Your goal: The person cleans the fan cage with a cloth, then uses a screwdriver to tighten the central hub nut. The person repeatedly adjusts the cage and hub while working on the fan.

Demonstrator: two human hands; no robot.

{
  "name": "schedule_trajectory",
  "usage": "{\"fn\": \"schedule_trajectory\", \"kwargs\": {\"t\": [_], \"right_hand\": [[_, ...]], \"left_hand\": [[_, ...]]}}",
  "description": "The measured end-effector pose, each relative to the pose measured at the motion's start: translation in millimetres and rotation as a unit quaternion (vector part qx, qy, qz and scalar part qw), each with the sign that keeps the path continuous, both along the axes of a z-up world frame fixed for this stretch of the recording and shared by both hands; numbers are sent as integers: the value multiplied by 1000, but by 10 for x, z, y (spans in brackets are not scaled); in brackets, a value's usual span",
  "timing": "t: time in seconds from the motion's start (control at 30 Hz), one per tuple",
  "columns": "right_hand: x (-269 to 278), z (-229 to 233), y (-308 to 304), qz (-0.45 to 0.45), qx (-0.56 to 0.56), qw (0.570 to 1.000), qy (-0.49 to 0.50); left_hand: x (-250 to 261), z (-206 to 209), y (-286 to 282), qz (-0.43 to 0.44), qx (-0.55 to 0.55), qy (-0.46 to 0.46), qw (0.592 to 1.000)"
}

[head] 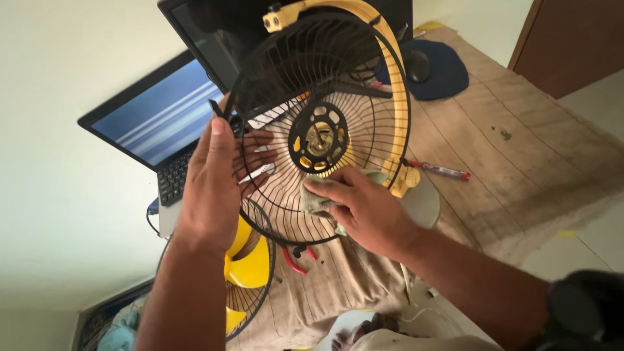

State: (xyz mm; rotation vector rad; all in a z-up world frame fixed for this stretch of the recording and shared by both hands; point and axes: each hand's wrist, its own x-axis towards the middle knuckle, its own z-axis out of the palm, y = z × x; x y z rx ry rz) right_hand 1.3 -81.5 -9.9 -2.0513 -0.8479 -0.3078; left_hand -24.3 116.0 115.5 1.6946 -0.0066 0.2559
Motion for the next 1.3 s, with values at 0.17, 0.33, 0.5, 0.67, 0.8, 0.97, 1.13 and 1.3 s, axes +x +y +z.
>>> {"fn": "schedule_trajectory", "kwargs": {"t": [0.17,0.33,0.5,0.67,0.8,0.97,1.13,1.3], "right_hand": [[-25,33,33,-6,-18,1000,17],[-27,-12,61,-14,-26,999,25],[-44,-106,101,6,-45,999,-12],[73,-124,93,7,-45,998,-32],[471,108,-45,-85,151,985,7],[1205,606,-22,-135,366,921,-9],[1245,701,508,-117,414,902,-34],[801,627,932,-145,292,933,-152]], "left_hand": [[7,4,29,-3,-26,12,1000],[21,8,52,-4,-31,23,999],[41,-4,88,-11,-35,23,999],[61,-19,130,-22,-14,6,1000],[77,-35,125,-10,-13,16,1000],[69,-37,112,4,-8,28,1000],[130,-84,63,34,18,-20,999],[121,-172,64,7,37,-86,996]]}}
